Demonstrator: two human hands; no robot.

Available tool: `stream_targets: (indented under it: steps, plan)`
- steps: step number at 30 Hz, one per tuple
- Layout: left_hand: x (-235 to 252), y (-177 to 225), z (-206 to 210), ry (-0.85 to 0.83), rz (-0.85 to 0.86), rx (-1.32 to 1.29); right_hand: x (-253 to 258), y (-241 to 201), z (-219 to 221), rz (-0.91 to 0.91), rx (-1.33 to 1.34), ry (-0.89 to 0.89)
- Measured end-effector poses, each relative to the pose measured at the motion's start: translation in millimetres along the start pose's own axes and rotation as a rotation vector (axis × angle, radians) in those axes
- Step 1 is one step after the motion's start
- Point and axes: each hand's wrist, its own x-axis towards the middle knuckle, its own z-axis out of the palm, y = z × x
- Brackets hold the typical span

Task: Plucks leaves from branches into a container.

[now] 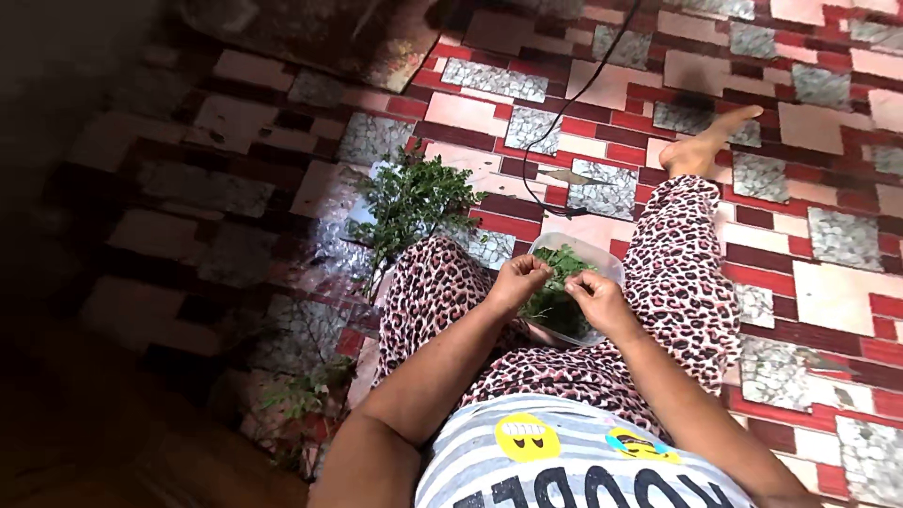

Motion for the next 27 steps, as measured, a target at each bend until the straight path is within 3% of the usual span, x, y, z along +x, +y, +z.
stream_targets:
  steps: [8,13,18,24,27]
  plan:
    - [1,-10,0,-0.088,0.223,0.475,4,-3,3,0.205,0.470,0.003]
    - [1,-14,3,-0.089,0.304,0.627,3,0,8,0.214,0.446,0.027]
    - [-2,-9,8,-0.149,0.195,0.557,3,5,8,0.148,0.404,0.067]
    - [1,-7,12,-0.136,0.091,0.215,1,7,9,-0.053,0.333,0.157]
    - [3,-7,10,-0.132,0.066,0.126,-1,0,8,-0.062,0.370,0.137]
